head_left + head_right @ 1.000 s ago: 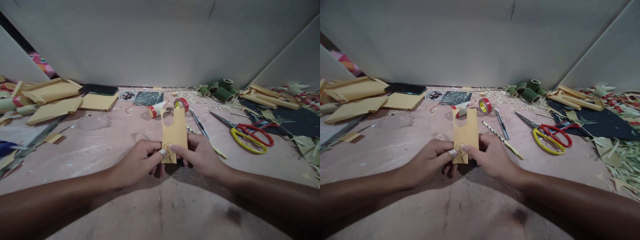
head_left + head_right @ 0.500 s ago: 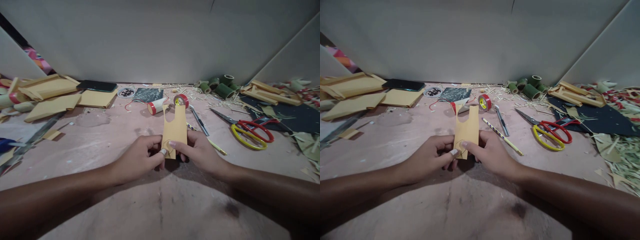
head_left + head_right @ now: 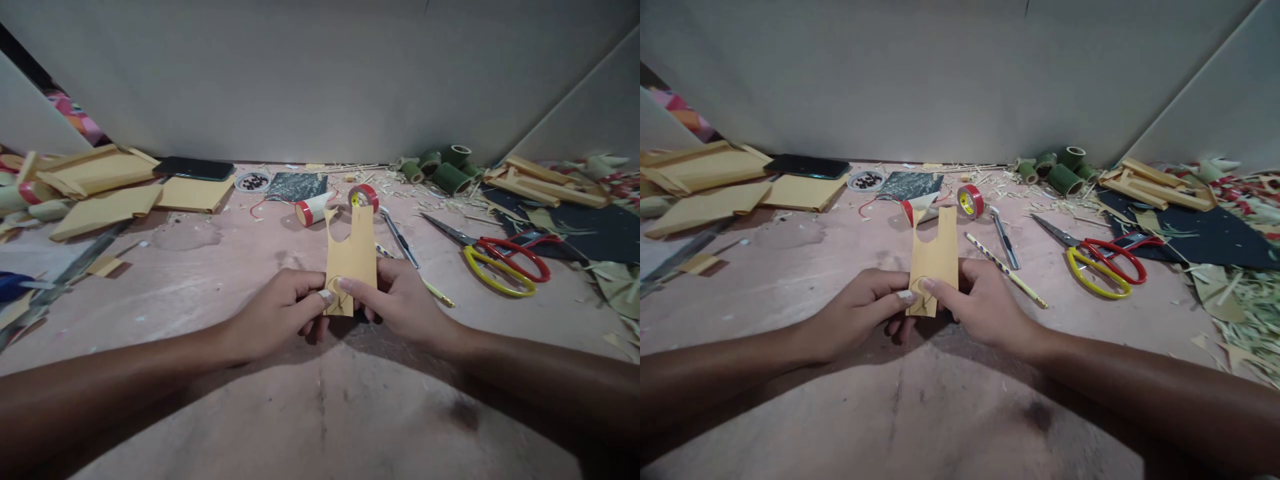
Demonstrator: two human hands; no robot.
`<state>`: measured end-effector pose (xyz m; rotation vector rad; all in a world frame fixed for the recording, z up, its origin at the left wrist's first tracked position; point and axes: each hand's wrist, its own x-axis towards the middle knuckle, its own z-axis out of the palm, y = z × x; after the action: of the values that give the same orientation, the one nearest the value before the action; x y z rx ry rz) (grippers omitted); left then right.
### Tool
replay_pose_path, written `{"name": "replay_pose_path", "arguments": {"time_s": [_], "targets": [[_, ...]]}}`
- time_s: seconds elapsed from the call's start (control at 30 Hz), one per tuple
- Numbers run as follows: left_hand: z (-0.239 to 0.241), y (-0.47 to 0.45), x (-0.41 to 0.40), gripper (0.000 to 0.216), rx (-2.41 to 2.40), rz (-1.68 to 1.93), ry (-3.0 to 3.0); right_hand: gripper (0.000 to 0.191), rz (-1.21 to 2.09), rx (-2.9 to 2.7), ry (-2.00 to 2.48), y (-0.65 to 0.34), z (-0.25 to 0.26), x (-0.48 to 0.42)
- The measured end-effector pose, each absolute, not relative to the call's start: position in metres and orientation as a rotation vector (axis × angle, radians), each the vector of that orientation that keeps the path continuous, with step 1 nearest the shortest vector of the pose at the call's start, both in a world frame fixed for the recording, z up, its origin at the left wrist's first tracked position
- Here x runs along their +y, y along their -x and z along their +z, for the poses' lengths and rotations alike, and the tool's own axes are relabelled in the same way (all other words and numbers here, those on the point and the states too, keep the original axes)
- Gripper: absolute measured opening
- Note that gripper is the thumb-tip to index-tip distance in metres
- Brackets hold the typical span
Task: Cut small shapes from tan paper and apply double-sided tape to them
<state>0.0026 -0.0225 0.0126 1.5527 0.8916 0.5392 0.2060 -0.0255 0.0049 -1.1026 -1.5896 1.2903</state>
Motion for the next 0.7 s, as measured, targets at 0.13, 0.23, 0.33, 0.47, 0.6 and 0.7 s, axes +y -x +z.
{"name": "replay_pose_path", "arguments": {"time_s": [0.13,0.23,0.33,0.47,0.6,0.7], "targets": [[0.0126,-0.0047,-0.0227,0.021,0.924,0.536,-1.557,0.031,1.285,-1.598,1.12,-0.2056,0.0061,-0.0253],[0.012,-0.0043,-0.0228,0.019,0.926,0.534,-1.555,0.031,1.276,-1.602,1.129,-0.205,0.0065,-0.0256],[0.0116,-0.0031,-0.023,0.023,0.916,0.533,-1.556,0.031,1.275,-1.598,1.116,-0.2052,0.0062,-0.0262],[0.0118,-0.0033,-0.0229,0.026,0.907,0.538,-1.556,0.032,1.273,-1.602,1.11,-0.206,0.0056,-0.0264],[0.0116,-0.0037,-0.0228,0.027,0.907,0.539,-1.554,0.034,1.252,-1.614,1.125,-0.2063,0.0057,-0.0257],[0.0116,-0.0024,-0.0228,0.027,0.897,0.554,-1.546,0.032,1.254,-1.603,1.132,-0.206,0.0065,-0.0253]]}}
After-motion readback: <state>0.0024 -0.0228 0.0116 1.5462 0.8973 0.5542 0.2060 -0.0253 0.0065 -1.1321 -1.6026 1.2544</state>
